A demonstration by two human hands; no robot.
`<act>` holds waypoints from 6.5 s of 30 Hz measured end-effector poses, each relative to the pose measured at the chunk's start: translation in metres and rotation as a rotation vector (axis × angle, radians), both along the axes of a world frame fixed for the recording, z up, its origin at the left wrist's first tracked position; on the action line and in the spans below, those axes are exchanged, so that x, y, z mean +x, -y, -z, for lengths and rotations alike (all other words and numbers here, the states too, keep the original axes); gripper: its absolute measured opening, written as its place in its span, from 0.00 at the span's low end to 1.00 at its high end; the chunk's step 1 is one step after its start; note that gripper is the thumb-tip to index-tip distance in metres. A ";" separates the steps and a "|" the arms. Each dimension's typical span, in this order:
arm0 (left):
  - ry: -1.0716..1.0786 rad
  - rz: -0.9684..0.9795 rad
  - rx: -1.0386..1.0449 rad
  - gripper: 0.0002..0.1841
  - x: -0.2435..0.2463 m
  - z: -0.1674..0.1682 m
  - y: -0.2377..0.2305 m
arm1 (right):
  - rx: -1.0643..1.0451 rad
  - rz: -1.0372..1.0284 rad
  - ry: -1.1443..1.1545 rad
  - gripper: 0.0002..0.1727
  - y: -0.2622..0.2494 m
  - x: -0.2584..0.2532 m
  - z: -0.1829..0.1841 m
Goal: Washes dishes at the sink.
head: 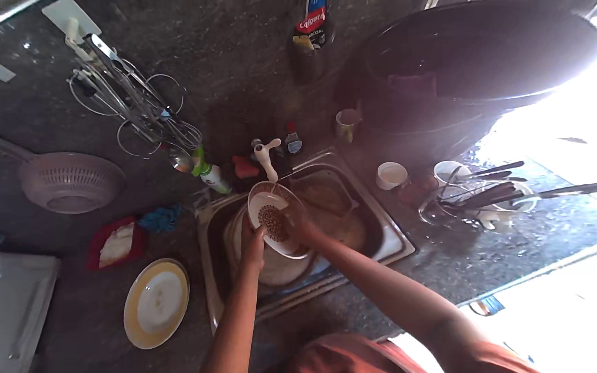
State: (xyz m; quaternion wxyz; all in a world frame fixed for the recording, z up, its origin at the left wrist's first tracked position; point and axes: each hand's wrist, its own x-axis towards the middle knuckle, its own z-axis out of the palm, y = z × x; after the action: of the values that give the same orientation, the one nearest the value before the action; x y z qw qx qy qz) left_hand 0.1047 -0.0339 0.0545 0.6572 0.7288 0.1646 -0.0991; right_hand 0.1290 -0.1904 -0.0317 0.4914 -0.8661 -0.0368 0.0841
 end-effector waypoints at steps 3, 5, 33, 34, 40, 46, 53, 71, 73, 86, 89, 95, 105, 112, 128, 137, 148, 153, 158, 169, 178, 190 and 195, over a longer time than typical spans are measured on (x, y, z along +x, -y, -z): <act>-0.073 0.067 0.067 0.34 0.000 -0.010 0.003 | 0.561 0.119 -0.329 0.16 -0.008 0.032 0.007; -0.140 0.114 0.048 0.34 0.001 -0.003 0.000 | 1.050 0.306 -0.498 0.19 -0.009 0.050 0.013; -0.099 -0.180 -0.758 0.15 0.014 0.076 0.020 | 0.864 0.316 -0.465 0.28 0.091 -0.050 -0.043; -0.090 -0.166 -0.663 0.18 0.014 0.064 0.020 | 0.884 0.390 -0.503 0.25 0.085 -0.050 -0.039; 0.121 0.074 -0.173 0.38 0.012 0.014 0.008 | 1.093 0.524 -0.723 0.15 0.037 -0.042 0.009; -0.020 0.109 0.015 0.36 0.001 -0.009 -0.018 | 0.766 0.393 -0.687 0.21 0.017 -0.014 0.023; -0.320 -0.148 -0.420 0.17 -0.016 0.037 -0.039 | 0.064 0.100 -0.476 0.22 0.070 -0.011 -0.060; -0.084 0.398 0.687 0.23 -0.008 0.014 -0.067 | 0.144 0.208 -0.095 0.23 0.043 -0.024 0.031; -0.047 0.407 0.887 0.22 -0.022 -0.020 -0.090 | 0.085 0.093 -0.211 0.33 0.029 -0.028 0.040; -0.163 -0.729 0.105 0.15 -0.146 0.028 -0.289 | -0.642 -0.483 -0.201 0.47 -0.076 -0.060 0.080; -0.177 -0.854 -0.030 0.10 -0.162 0.045 -0.300 | -0.708 -0.440 -0.245 0.40 -0.090 -0.070 0.074; -0.249 -0.909 -0.107 0.13 -0.166 0.056 -0.310 | -0.850 -0.570 -0.318 0.35 -0.094 -0.071 0.051; -0.248 -0.938 -0.210 0.14 -0.133 0.086 -0.316 | -0.807 -0.516 -0.264 0.34 -0.092 -0.076 0.048; -0.314 -0.868 0.001 0.19 -0.126 0.093 -0.325 | -0.889 -0.672 -0.145 0.23 -0.092 -0.078 0.055; -0.052 -1.017 -0.449 0.24 -0.085 0.097 -0.313 | -0.137 0.132 0.273 0.15 -0.052 -0.063 -0.045; 0.108 -0.453 0.276 0.33 -0.081 0.071 -0.163 | -0.136 0.231 0.343 0.15 -0.002 -0.044 -0.082; -0.108 -0.163 -0.622 0.26 0.000 0.082 -0.027 | -0.461 -0.350 0.110 0.37 -0.001 -0.039 -0.018; -0.121 -0.085 -0.692 0.25 -0.008 0.067 -0.016 | -0.647 -0.090 0.139 0.46 -0.018 0.012 -0.003; -0.173 -0.098 -0.741 0.23 -0.005 0.073 -0.025 | -0.681 -0.294 0.286 0.37 -0.025 0.024 -0.009; -0.245 -0.277 -0.761 0.17 -0.007 0.083 -0.053 | -0.553 -0.083 0.156 0.31 0.017 0.033 -0.029; 0.042 0.451 0.584 0.34 0.037 0.089 -0.028 | 0.232 0.468 -0.248 0.14 0.024 -0.017 -0.061; 0.166 0.379 0.506 0.37 0.073 0.094 -0.026 | 0.156 0.588 -0.108 0.11 0.019 -0.035 -0.069; -0.251 0.304 -0.440 0.25 0.035 0.074 -0.077 | 0.045 0.401 -0.175 0.13 0.043 -0.019 -0.026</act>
State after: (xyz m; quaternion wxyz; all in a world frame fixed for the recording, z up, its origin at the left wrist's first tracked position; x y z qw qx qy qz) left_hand 0.1398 0.0428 -0.0194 0.7514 0.5673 0.1082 -0.3192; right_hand 0.1105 -0.2330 -0.0055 0.5186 -0.8344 0.1772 0.0585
